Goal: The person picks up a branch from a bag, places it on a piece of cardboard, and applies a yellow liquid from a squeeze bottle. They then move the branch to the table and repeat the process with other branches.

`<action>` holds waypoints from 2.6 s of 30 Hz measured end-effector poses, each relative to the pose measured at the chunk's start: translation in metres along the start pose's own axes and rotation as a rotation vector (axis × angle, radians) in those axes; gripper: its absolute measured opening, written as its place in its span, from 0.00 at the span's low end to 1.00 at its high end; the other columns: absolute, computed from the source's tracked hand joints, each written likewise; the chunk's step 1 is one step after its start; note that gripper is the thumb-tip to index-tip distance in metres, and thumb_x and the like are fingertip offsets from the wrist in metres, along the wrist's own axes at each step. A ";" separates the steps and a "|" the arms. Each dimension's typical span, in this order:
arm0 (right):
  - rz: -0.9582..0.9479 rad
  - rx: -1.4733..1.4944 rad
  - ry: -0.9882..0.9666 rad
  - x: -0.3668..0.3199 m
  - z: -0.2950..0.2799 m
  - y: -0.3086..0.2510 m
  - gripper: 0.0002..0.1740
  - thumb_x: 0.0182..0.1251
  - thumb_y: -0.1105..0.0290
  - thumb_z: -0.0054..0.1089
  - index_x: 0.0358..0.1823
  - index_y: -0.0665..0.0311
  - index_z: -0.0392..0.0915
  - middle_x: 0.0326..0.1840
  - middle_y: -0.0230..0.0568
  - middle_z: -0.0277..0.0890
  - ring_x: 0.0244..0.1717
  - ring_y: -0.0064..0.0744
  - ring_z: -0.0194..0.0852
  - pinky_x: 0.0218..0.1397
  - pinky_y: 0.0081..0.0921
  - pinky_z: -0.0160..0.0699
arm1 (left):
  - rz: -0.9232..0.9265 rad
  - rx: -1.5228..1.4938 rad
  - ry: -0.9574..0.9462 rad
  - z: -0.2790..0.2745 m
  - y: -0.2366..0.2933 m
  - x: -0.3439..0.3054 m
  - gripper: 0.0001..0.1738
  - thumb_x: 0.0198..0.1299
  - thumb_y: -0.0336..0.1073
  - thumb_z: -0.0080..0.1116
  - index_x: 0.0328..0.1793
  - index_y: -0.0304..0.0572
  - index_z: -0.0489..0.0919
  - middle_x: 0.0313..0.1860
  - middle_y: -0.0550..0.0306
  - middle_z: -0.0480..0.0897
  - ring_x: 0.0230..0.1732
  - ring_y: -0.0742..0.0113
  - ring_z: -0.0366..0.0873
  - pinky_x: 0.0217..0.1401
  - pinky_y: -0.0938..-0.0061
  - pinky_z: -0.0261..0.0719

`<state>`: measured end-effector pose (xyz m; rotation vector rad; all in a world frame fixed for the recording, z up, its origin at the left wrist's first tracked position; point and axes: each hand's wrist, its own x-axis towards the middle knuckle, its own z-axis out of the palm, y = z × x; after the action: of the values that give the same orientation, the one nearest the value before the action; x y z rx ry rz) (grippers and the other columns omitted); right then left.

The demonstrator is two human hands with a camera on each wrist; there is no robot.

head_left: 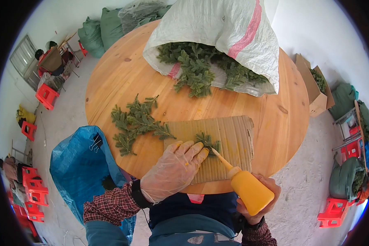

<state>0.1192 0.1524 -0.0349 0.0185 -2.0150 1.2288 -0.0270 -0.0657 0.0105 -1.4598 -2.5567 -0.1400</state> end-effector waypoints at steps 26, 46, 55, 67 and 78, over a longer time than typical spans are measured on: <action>-0.022 -0.037 0.034 -0.005 -0.012 -0.006 0.48 0.52 0.37 0.78 0.60 0.65 0.64 0.50 0.47 0.74 0.52 0.39 0.79 0.58 0.37 0.81 | -0.003 0.008 -0.052 -0.001 0.001 0.000 0.26 0.66 0.37 0.53 0.71 0.39 0.75 0.66 0.51 0.77 0.68 0.57 0.73 0.72 0.56 0.66; 0.096 -0.073 0.061 -0.013 -0.027 -0.024 0.47 0.54 0.35 0.75 0.58 0.67 0.66 0.49 0.47 0.75 0.51 0.41 0.79 0.55 0.38 0.80 | -0.018 -0.025 -0.022 0.002 0.001 0.000 0.26 0.64 0.37 0.59 0.69 0.43 0.75 0.64 0.53 0.77 0.66 0.58 0.74 0.72 0.56 0.64; 0.152 0.057 0.108 -0.023 -0.047 -0.022 0.49 0.48 0.46 0.85 0.61 0.64 0.62 0.50 0.51 0.76 0.50 0.44 0.84 0.52 0.35 0.83 | 0.008 0.011 -0.022 -0.019 -0.013 0.008 0.27 0.63 0.38 0.60 0.69 0.45 0.76 0.62 0.53 0.78 0.65 0.59 0.75 0.71 0.56 0.65; 0.206 -0.098 0.254 -0.019 -0.049 -0.015 0.46 0.62 0.33 0.64 0.58 0.72 0.66 0.51 0.47 0.69 0.33 0.35 0.84 0.36 0.27 0.82 | 0.084 0.224 -0.019 -0.029 -0.034 0.038 0.16 0.62 0.36 0.55 0.56 0.49 0.80 0.47 0.58 0.81 0.54 0.61 0.79 0.65 0.59 0.69; 0.160 -0.065 0.277 -0.022 -0.052 0.000 0.44 0.65 0.36 0.65 0.59 0.71 0.63 0.51 0.46 0.68 0.25 0.36 0.84 0.27 0.25 0.83 | -0.311 0.228 0.128 -0.045 -0.143 0.053 0.10 0.57 0.40 0.60 0.35 0.42 0.82 0.35 0.49 0.82 0.42 0.49 0.81 0.50 0.57 0.72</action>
<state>0.1662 0.1844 -0.0354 -0.3325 -1.8388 1.1904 -0.1711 -0.1022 0.0675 -0.9391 -2.5767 0.0143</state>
